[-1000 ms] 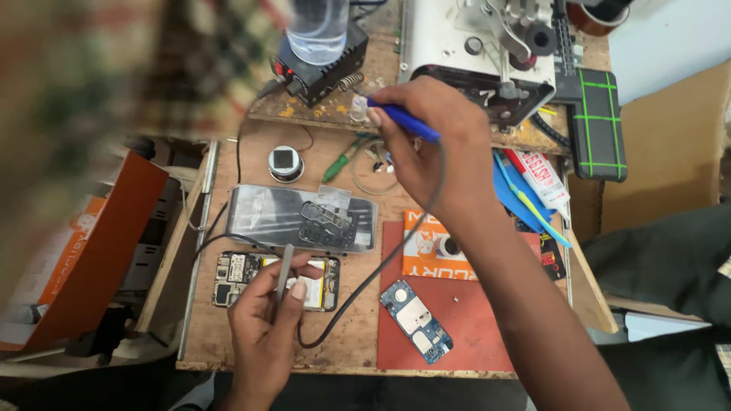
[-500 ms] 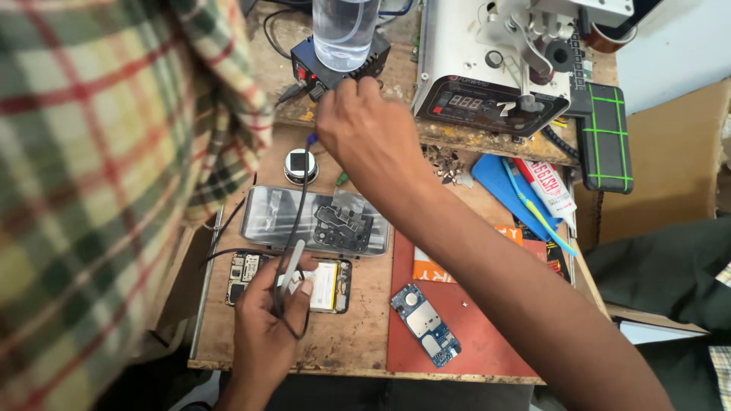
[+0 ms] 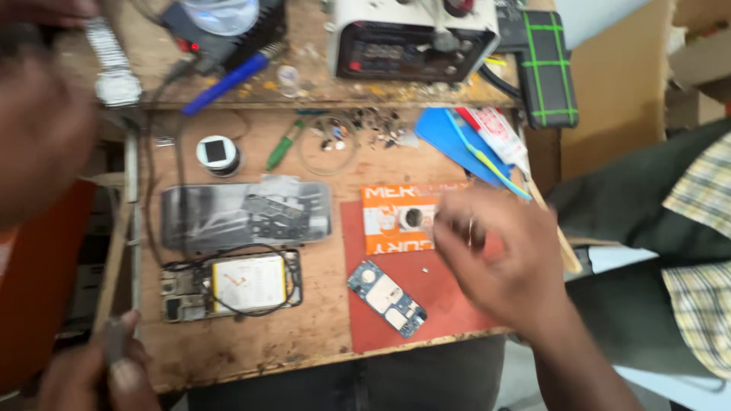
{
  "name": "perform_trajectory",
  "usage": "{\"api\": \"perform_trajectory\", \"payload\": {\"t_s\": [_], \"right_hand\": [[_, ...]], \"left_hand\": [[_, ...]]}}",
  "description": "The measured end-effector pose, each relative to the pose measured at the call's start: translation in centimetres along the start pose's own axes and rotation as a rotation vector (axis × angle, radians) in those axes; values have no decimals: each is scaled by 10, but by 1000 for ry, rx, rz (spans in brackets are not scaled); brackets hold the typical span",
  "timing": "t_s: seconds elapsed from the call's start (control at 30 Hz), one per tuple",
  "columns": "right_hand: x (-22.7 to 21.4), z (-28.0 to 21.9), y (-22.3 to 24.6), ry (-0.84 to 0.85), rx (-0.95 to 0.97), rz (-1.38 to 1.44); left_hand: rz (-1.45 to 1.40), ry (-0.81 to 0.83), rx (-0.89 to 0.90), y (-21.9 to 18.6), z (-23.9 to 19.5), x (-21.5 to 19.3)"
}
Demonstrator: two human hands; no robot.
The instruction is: The person uses a soldering iron and tweezers to apply solder to a small circuit board component. They hold the component steady with tweezers while applying heat and solder, then place the component on the board.
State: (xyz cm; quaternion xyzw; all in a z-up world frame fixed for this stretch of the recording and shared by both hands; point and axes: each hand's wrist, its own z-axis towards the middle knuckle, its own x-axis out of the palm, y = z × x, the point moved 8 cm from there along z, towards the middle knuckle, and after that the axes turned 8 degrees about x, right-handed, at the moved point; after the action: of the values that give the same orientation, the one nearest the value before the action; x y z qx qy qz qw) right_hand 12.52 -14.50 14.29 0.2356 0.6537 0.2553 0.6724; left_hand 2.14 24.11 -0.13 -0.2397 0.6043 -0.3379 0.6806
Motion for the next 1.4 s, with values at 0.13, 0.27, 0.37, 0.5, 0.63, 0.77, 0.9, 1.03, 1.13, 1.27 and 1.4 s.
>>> {"api": "perform_trajectory", "payload": {"t_s": [0.13,0.27,0.37,0.5,0.63,0.77,0.9,1.03,1.13,1.27,1.4], "right_hand": [[20,-89,-42,191,111,507],[71,-154,-73,172,253,806],[69,-175,-102,0,339,914],[32,-159,-135,-74,328,1280],[23,-115,-137,-12,228,84],[51,-80,-109,130,-59,-144],[67,-70,-102,251,-104,-205],[64,-69,-109,188,-71,-175],[59,-74,-118,113,-19,-170],[54,-89,-129,22,54,-185],[51,-102,-132,-20,30,-171]], "left_hand": [[-276,174,-17,-66,-25,96],[-566,297,93,-164,-30,168],[-727,414,305,-210,-10,180],[-203,397,403,-211,26,175],[184,314,248,-178,55,163],[157,363,146,-169,51,168],[88,368,209,-175,43,172],[-32,473,260,-174,38,181],[-70,583,315,-173,34,186],[-103,689,348,-172,30,195],[-93,649,410,-172,32,192]]}}
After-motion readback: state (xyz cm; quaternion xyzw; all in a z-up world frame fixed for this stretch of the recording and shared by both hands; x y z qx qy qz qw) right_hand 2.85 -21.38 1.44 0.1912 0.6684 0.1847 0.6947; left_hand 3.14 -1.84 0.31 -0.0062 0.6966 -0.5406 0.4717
